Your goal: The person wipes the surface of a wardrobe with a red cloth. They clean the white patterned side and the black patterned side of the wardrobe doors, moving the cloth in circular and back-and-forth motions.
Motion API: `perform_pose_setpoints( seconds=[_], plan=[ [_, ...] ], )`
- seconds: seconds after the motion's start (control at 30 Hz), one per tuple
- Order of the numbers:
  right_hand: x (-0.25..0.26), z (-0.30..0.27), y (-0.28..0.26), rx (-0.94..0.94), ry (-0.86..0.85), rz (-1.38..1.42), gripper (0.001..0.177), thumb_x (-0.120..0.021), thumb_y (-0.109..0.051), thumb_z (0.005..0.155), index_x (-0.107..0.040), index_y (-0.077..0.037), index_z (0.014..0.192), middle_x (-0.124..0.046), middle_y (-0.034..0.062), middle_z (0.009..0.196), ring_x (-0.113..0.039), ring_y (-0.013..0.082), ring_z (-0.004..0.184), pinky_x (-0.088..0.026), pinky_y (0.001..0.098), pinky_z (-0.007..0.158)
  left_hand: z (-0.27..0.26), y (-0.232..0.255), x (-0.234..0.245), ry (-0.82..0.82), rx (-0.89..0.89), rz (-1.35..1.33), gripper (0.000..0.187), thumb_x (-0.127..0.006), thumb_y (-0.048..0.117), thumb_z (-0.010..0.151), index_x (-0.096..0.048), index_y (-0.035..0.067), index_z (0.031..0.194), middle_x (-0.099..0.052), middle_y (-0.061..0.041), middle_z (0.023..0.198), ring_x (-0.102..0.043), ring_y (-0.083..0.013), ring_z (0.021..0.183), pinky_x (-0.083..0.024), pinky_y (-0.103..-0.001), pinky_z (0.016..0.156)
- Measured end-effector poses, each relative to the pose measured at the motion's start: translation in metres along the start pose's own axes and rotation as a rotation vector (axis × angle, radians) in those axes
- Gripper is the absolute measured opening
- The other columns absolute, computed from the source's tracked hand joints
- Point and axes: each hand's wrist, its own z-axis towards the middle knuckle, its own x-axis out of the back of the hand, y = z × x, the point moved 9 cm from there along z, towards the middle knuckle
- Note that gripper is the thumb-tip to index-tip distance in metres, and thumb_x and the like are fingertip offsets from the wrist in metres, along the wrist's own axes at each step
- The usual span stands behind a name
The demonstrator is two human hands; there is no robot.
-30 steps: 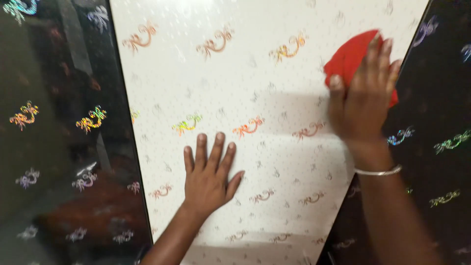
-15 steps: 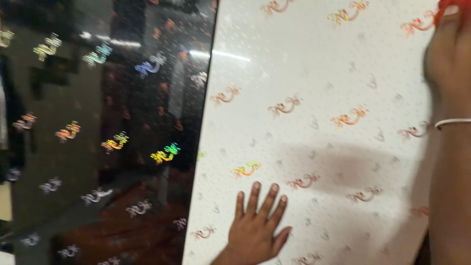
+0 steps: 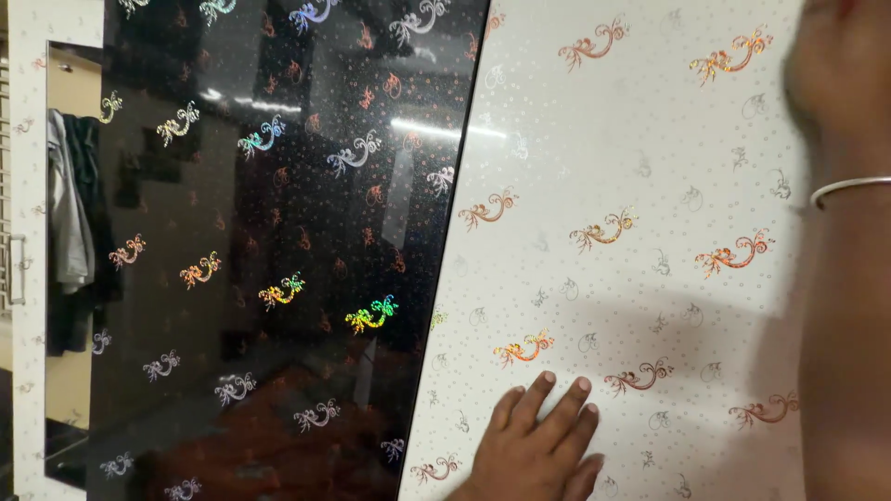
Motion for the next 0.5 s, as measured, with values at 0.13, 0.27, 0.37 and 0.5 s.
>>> perform_pose_setpoints(
  seconds=[0.13, 0.27, 0.37, 0.5],
  plan=[
    [-0.012, 0.009, -0.022, 0.066, 0.014, -0.065, 0.032, -0.048, -0.025, 0.111, -0.060, 0.003, 0.122, -0.064, 0.0234, 0.110, -0.061, 0.0408, 0.098, -0.047, 0.0478, 0.085, 0.038, -0.031, 0.070, 0.281, -0.157, 0.171, 0.052, -0.065, 0.041, 0.106, -0.060, 0.013, 0.150, -0.042, -0.015, 0.166, -0.037, -0.0402, 0.155, -0.030, -0.063, 0.125],
    [-0.019, 0.018, -0.037, 0.113, 0.046, -0.113, 0.029, -0.050, -0.023, 0.110, -0.062, 0.002, 0.119, -0.065, 0.0219, 0.106, -0.062, 0.0394, 0.094, -0.047, 0.0470, 0.081, 0.088, -0.086, 0.114, 0.236, -0.034, 0.173, 0.050, -0.065, 0.040, 0.098, -0.060, 0.012, 0.139, -0.042, -0.014, 0.161, -0.037, -0.0410, 0.150, -0.031, -0.063, 0.121],
    [-0.024, 0.026, -0.050, 0.148, 0.073, -0.145, 0.028, -0.051, -0.023, 0.109, -0.063, 0.001, 0.116, -0.066, 0.0208, 0.103, -0.062, 0.0384, 0.091, -0.047, 0.0463, 0.079, 0.113, -0.110, 0.130, 0.226, -0.008, 0.220, 0.055, -0.061, 0.042, 0.099, -0.057, 0.010, 0.144, -0.039, -0.015, 0.164, -0.034, -0.0417, 0.152, -0.029, -0.063, 0.122],
    [-0.028, 0.030, -0.062, 0.176, 0.105, -0.183, 0.025, -0.053, -0.021, 0.108, -0.065, 0.000, 0.113, -0.066, 0.0194, 0.098, -0.063, 0.0371, 0.087, -0.048, 0.0455, 0.076, 0.120, -0.112, 0.125, 0.191, -0.009, 0.309, 0.062, -0.053, 0.048, 0.100, -0.053, 0.011, 0.149, -0.036, -0.017, 0.164, -0.029, -0.0433, 0.153, -0.024, -0.065, 0.121]
  ],
)
